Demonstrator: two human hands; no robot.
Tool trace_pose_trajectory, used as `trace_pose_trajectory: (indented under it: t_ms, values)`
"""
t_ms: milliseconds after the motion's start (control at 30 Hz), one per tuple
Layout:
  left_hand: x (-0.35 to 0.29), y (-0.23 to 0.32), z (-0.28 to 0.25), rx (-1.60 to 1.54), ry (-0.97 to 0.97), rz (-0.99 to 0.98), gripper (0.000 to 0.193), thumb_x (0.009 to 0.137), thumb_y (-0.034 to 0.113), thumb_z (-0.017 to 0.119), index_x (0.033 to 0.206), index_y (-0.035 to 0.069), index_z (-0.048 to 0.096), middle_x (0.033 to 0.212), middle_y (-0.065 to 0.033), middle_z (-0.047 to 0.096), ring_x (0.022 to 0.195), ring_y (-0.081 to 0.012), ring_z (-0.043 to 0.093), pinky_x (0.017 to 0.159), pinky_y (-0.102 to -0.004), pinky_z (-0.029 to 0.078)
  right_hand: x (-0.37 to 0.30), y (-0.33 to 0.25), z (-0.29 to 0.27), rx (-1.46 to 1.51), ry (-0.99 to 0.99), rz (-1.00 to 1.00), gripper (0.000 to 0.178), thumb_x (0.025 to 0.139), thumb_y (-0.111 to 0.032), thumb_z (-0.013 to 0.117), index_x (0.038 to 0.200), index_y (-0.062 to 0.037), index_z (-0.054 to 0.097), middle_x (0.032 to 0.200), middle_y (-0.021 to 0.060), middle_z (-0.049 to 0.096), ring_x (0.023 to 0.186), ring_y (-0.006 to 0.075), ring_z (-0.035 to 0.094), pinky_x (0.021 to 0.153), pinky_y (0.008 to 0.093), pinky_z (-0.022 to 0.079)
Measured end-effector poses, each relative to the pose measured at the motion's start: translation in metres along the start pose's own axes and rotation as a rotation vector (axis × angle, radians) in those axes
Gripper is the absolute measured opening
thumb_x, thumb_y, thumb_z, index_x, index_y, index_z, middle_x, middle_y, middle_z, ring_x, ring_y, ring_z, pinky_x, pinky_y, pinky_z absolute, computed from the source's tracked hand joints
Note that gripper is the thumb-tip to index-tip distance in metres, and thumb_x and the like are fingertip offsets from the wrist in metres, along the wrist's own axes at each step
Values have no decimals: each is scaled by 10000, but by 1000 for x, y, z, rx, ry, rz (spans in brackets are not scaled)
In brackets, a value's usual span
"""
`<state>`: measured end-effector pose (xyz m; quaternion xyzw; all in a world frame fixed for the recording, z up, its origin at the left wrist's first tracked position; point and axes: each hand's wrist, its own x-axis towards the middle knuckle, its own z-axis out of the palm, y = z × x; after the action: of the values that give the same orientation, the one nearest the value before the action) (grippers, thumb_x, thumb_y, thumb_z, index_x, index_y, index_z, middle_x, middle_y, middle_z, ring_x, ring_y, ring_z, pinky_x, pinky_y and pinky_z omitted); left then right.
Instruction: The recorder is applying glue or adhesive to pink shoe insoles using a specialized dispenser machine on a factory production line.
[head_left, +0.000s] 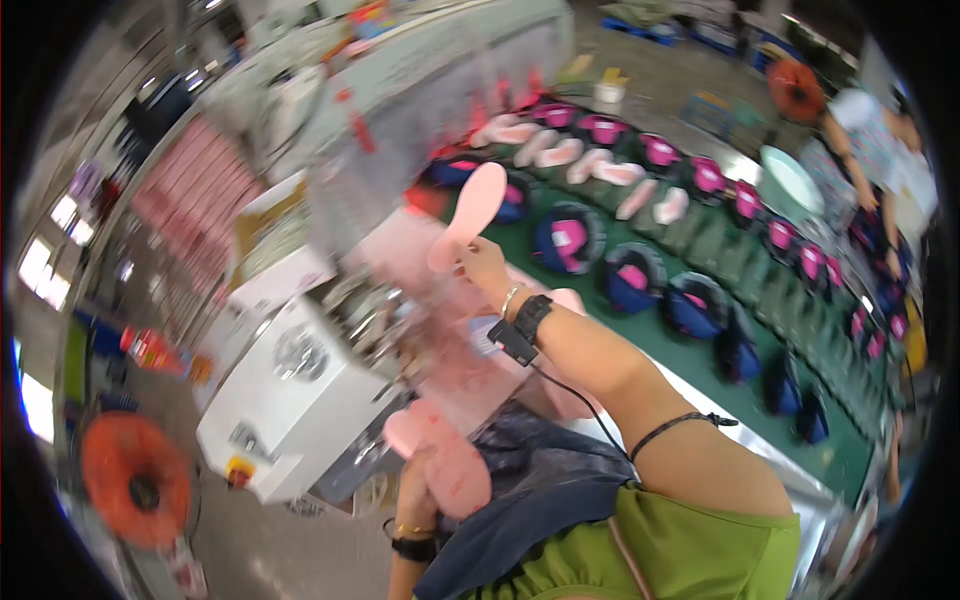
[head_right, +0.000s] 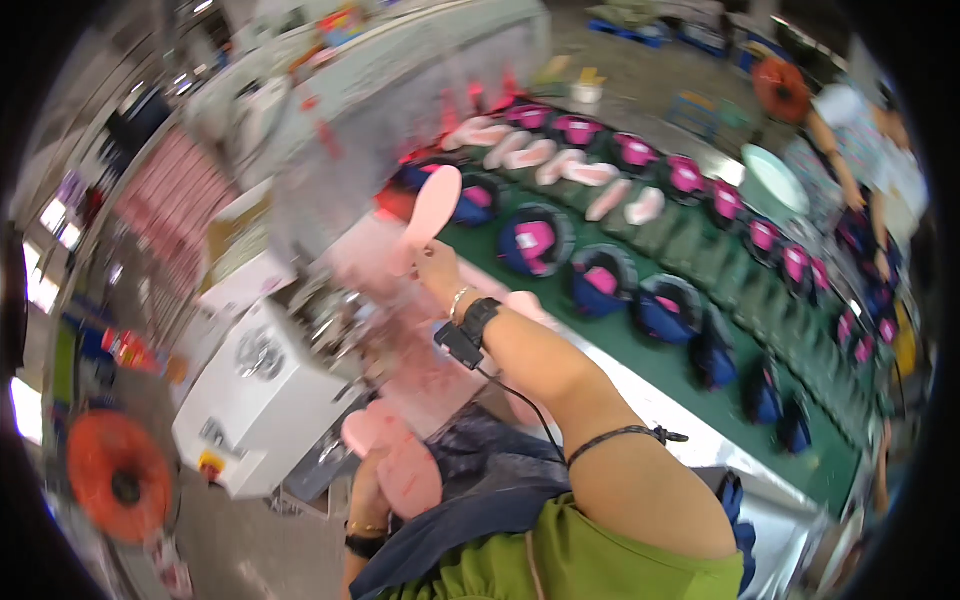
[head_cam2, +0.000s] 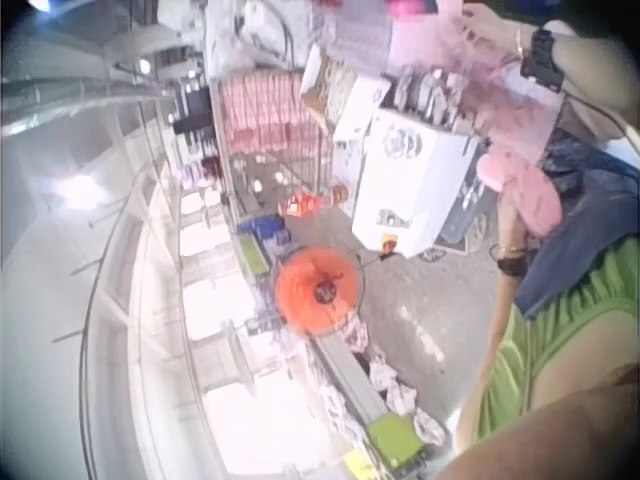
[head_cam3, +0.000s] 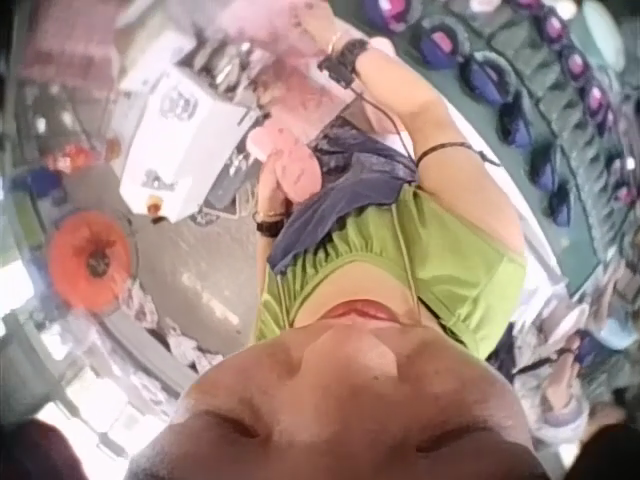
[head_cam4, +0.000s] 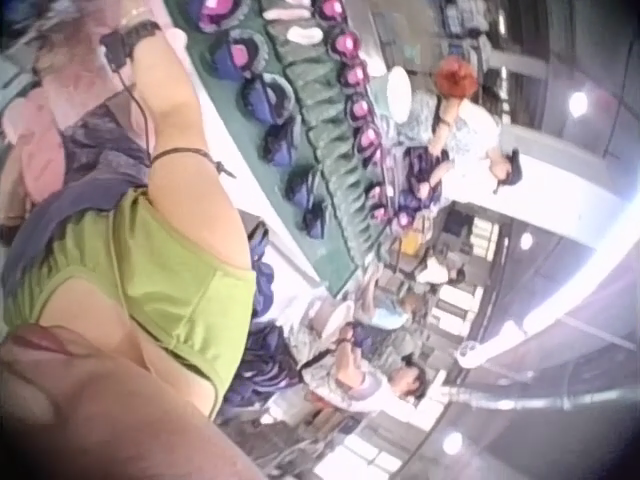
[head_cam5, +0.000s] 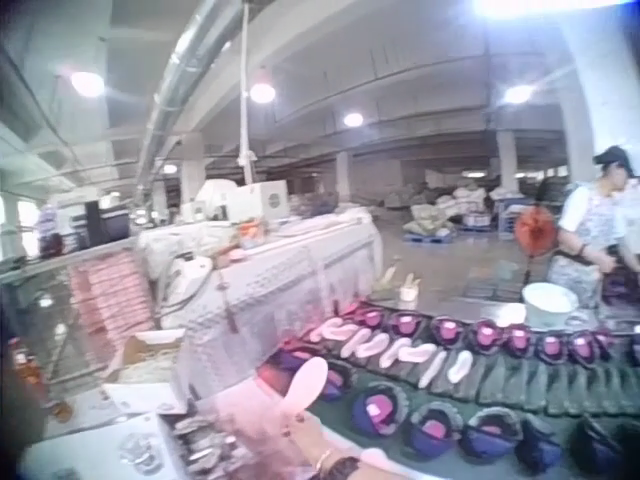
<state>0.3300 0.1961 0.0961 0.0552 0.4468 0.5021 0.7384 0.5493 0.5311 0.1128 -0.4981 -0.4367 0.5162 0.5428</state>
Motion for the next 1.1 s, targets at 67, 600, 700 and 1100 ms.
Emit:
trace_pose_trajectory:
  t_ms: [67, 600, 700, 1100]
  values:
    - [8, -1, 3, 55, -99, -57, 231, 929, 137, 563, 1126, 17, 579, 1056, -90, 649, 980, -217, 645, 878, -362, 533, 0, -18, -77, -99, 219, -29, 289, 930, -253, 619, 994, 26, 582, 744, 121, 653, 547, 225, 674, 453, 335, 501]
    - [6, -8, 60, 112, -59, -57, 308, 870, 109, 577, 1135, -49, 564, 1106, -140, 639, 1024, -240, 639, 931, -376, 510, -15, 1, -433, -120, 758, -14, 575, 779, -13, 681, 1337, 17, 544, 1063, 88, 651, 921, 163, 631, 785, 285, 507]
    - [2, -6, 70, 159, -98, -30, 320, 881, 106, 581, 1151, -67, 572, 1109, -145, 649, 1019, -249, 647, 928, -385, 518, -13, -22, -333, -325, 559, -146, 410, 793, -74, 701, 1197, -37, 643, 921, 36, 671, 827, 124, 615, 720, 278, 499]
    - [1, 7, 61, 353, -48, 36, 344, 960, 205, 526, 1161, -64, 599, 1007, -140, 682, 916, -255, 667, 804, -378, 563, -215, 10, -34, -519, -317, -56, 274, 868, -277, 666, 960, -20, 642, 838, 141, 668, 778, 246, 645, 691, 411, 483]
